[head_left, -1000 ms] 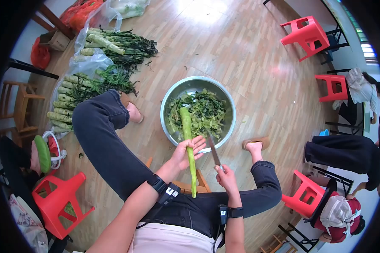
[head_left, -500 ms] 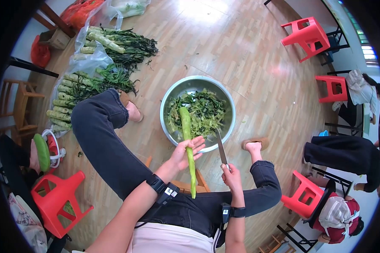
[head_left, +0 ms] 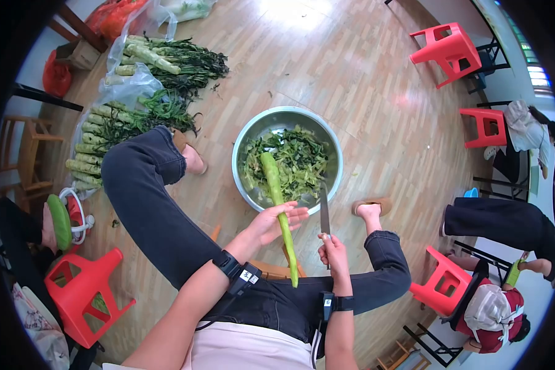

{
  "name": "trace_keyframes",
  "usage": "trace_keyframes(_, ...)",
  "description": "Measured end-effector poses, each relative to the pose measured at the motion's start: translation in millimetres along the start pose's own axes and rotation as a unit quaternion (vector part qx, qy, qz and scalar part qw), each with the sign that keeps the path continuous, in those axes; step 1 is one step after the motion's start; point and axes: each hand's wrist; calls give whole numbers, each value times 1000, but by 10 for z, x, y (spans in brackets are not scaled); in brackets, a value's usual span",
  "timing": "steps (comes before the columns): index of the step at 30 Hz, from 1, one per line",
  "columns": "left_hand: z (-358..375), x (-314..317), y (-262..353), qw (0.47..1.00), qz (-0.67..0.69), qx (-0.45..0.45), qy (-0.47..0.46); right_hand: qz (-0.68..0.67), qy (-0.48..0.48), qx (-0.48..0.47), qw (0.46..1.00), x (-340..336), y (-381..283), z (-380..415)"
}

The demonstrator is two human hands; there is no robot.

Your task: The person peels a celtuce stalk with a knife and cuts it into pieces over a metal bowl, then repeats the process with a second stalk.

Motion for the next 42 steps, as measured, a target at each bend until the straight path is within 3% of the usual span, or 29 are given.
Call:
trace_keyframes(3, -70, -119, -14, 997, -74, -21, -16, 27, -28, -29, 999, 91, -51, 11)
trace_keyframes(4, 21, 94, -6, 994, -106, -8, 33, 22, -30, -23, 999, 124, -81, 8)
trace_keyframes(10, 171, 393, 63, 983, -180, -25, 12, 0, -39, -22, 999, 226, -121, -60)
trace_keyframes(17, 228, 593, 83, 992, -124, -2, 39, 14, -27, -34, 999, 245, -46, -167)
trace_keyframes(24, 411, 639, 122, 972, -235, 15, 17, 19, -36, -40, 998, 291, -177, -177)
trace_keyframes(31, 625, 711, 221, 928, -371, 31, -6, -4, -18, -168, 986, 282, -462, 90)
trace_keyframes(36, 675, 627, 362, 924, -383, 20, -1, 30, -33, -233, 971, 303, -715, 343)
trace_keyframes(38, 697, 594, 401, 925, -380, 26, 4, 173, 31, -334, 926, 335, -810, 427)
trace_keyframes(42, 737, 611, 464, 922, -385, 33, 27, 239, 39, -351, 905, 360, -937, 496)
Point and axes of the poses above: each hand's wrist, its own z-axis away from the middle knuckle, its own x-axis out of the palm, y = z × x, and after that the axes turned 12 degrees about z, right-handed
